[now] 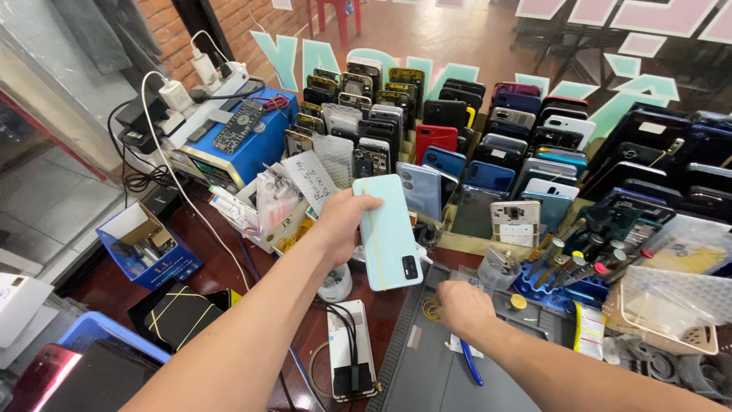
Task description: The person applies a thin yellow strip to the back of a light blue smartphone, then sprays the phone with a can and wipes the surface with a cloth. The person handles the phone and tools on a cluttered workbench in a repair shop.
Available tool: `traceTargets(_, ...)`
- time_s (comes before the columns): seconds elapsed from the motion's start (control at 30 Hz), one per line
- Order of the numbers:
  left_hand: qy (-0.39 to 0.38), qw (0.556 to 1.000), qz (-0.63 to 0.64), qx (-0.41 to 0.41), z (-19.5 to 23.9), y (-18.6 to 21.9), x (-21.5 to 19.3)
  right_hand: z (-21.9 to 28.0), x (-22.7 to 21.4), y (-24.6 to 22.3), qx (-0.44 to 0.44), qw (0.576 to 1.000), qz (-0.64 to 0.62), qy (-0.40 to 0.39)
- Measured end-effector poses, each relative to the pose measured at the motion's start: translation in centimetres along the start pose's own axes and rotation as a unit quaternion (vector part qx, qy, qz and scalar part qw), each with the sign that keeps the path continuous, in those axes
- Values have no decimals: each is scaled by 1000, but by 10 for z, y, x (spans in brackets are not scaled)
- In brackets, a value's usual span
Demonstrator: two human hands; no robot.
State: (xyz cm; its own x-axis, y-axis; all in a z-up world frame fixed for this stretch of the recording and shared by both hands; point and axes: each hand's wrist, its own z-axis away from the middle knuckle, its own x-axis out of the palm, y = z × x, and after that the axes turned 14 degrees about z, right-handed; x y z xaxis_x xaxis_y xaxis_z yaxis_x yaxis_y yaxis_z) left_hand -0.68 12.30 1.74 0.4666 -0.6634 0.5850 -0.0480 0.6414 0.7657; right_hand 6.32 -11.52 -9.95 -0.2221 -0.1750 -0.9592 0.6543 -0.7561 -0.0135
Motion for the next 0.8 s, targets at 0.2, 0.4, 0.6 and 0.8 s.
traceTargets(0.2,-10,998,57,9,15,13,9,-4,-2,-10,10,999,28,-40)
traceTargets(0.4,-18,986,152,-64,8,15,9,-1,-16,0,16,999,-40,-2)
traceTargets(0.6,-3,976,181,-119,1,8,21,-9,-66,17,18,989,-145,-28)
traceTargets(0.8,-91,984,91,-120,20,1,49,3,-156,32,91,875,-469,77)
